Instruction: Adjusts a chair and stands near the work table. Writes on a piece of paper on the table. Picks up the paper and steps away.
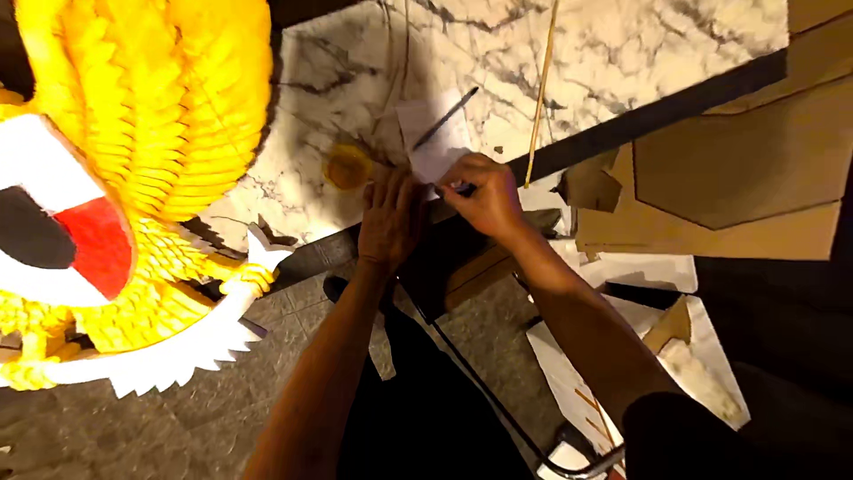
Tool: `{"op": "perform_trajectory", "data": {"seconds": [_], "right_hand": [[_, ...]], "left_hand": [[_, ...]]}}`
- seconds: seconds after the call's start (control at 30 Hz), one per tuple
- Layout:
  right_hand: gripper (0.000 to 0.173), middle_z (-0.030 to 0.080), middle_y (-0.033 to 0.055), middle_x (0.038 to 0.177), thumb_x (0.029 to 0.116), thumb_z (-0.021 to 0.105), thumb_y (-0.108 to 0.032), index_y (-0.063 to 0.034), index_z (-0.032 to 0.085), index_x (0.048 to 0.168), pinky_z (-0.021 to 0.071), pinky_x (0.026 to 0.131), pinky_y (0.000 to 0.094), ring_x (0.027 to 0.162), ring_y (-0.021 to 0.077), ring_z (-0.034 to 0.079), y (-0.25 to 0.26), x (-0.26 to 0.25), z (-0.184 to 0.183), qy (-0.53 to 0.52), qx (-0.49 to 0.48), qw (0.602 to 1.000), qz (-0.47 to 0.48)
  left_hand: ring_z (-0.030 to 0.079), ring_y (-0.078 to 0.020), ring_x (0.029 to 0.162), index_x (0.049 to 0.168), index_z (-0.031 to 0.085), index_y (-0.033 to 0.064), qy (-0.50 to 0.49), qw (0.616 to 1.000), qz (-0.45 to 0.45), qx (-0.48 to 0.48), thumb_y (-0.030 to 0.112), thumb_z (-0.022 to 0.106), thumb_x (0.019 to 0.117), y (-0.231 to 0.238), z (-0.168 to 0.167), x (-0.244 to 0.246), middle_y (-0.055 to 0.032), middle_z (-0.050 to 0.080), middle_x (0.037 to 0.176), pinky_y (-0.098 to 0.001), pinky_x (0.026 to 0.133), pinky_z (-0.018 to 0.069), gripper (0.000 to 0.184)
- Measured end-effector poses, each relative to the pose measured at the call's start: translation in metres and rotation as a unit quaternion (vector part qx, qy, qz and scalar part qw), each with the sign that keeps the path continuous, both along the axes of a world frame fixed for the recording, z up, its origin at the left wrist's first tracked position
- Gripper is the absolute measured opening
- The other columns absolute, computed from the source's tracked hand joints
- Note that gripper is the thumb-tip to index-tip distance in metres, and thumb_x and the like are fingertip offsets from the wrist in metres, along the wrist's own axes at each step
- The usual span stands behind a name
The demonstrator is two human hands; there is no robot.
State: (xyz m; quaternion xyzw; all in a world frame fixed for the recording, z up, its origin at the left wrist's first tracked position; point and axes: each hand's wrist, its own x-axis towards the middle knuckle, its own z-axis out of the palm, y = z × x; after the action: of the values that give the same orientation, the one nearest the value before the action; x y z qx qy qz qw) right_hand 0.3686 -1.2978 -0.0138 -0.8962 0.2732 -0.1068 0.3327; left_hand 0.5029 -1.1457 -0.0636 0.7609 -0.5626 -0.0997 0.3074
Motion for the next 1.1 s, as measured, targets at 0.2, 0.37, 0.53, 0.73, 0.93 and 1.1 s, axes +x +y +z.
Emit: {"op": "perform_trajectory", "data": {"seconds": [0.2, 0.37, 0.53, 0.73, 0.93, 1.1], "right_hand": [[0.02, 0.07, 0.0085, 0.088, 0.0906, 0.077, -0.019, -0.0008, 0.072, 0.096, 0.0557, 0.072, 0.0315, 0.078, 0.0126, 0.065, -0.015, 0.003, 0.004, -0.055, 0.154, 0.98, -0.111], [0.026, 0.072, 0.0149, 0.103, 0.0994, 0.069, -0.023, -0.0003, 0.07, 0.113, 0.0601, 0.083, 0.0439, 0.09, 0.0235, 0.071, -0.013, 0.002, 0.011, -0.008, 0.145, 0.977, -0.156], [0.029, 0.07, 0.0187, 0.097, 0.1007, 0.062, -0.021, 0.0055, 0.069, 0.11, 0.0579, 0.083, 0.045, 0.088, 0.0272, 0.069, -0.047, 0.036, 0.021, -0.051, 0.148, 0.97, -0.183], [0.028, 0.068, 0.0259, 0.105, 0.1018, 0.059, -0.016, 0.0087, 0.066, 0.113, 0.0525, 0.094, 0.0532, 0.1, 0.0368, 0.067, -0.158, 0.102, 0.088, -0.026, 0.1, 0.982, -0.158], [0.029, 0.067, 0.0261, 0.104, 0.1024, 0.06, -0.019, 0.0073, 0.066, 0.113, 0.0519, 0.09, 0.0558, 0.098, 0.0385, 0.066, -0.182, 0.127, 0.144, -0.096, 0.037, 0.97, -0.222], [0.025, 0.07, 0.0225, 0.102, 0.1003, 0.062, -0.015, 0.0082, 0.069, 0.107, 0.0569, 0.086, 0.0462, 0.095, 0.0298, 0.068, -0.077, 0.091, 0.156, -0.289, -0.025, 0.933, -0.214]], "left_hand": [[0.044, -0.0343, 0.145, 0.142, 0.057, 0.0056, -0.001, 1.0, -0.017, -0.008, 0.024, 0.049, 0.104, -0.004, 0.005, 0.005, -0.0155, 0.05, 0.154, -0.056, 0.118, 0.0321, 0.043], [0.044, -0.0381, 0.145, 0.134, 0.067, 0.0065, -0.028, 0.999, -0.011, 0.021, 0.028, 0.05, 0.1045, -0.012, 0.013, 0.0, -0.0151, 0.054, 0.151, -0.0614, 0.12, 0.0294, 0.04], [0.048, -0.0418, 0.142, 0.127, 0.071, 0.0004, -0.037, 0.997, -0.003, 0.063, 0.021, 0.067, 0.094, -0.037, 0.044, 0.002, -0.0179, 0.057, 0.148, -0.0612, 0.119, 0.0316, 0.039], [0.049, -0.0417, 0.14, 0.118, 0.074, -0.0005, -0.008, 0.998, 0.011, 0.068, 0.016, 0.071, 0.0911, -0.039, 0.048, -0.002, -0.0205, 0.059, 0.144, -0.0595, 0.119, 0.0316, 0.032], [0.047, -0.0428, 0.141, 0.122, 0.072, -0.0009, 0.014, 0.997, 0.016, 0.079, 0.017, 0.067, 0.0944, -0.033, 0.045, -0.004, -0.0208, 0.058, 0.146, -0.0606, 0.12, 0.029, 0.033], [0.045, -0.04, 0.143, 0.128, 0.069, 0.0015, 0.045, 0.99, 0.009, 0.135, 0.023, 0.075, 0.0895, -0.041, 0.061, -0.004, -0.0197, 0.053, 0.15, -0.0593, 0.119, 0.0312, 0.045]]}}
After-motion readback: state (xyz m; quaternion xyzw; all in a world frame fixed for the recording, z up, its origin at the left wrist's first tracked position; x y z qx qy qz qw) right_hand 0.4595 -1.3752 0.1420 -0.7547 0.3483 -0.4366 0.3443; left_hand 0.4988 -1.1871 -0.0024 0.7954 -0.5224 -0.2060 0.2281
